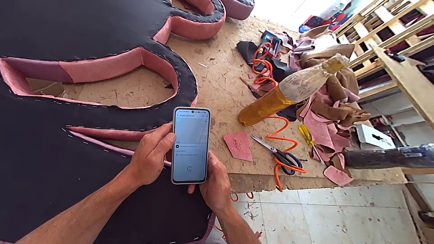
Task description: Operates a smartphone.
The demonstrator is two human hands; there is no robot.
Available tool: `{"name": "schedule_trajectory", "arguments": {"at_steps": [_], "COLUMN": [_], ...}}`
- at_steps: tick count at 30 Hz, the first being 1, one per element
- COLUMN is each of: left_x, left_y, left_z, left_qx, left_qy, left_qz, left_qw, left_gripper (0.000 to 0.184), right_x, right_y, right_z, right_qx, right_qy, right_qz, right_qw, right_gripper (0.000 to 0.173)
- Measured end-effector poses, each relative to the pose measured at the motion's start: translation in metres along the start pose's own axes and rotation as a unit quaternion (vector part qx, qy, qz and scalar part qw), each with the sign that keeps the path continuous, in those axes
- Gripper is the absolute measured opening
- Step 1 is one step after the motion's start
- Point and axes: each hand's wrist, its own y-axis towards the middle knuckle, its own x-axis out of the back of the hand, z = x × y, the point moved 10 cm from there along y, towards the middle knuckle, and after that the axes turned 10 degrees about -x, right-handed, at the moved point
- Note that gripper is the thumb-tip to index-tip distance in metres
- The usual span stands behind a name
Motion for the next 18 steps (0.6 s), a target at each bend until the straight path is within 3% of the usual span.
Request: {"name": "schedule_trajectory", "arguments": {"at_steps": [18], "left_x": [-0.0075], "left_y": [-0.0014], "left_z": [0.0053], "left_qx": [0.048], "left_qy": [-0.042], "left_qz": [0.044], "left_qw": [0.997], "left_gripper": [0.050], "right_x": [-0.0006], "right_y": [0.0002], "right_z": [0.0003], "right_qx": [-0.005], "right_qy": [-0.012], "right_qz": [-0.009], "right_qw": [1.000], "right_gripper": [0.047]}}
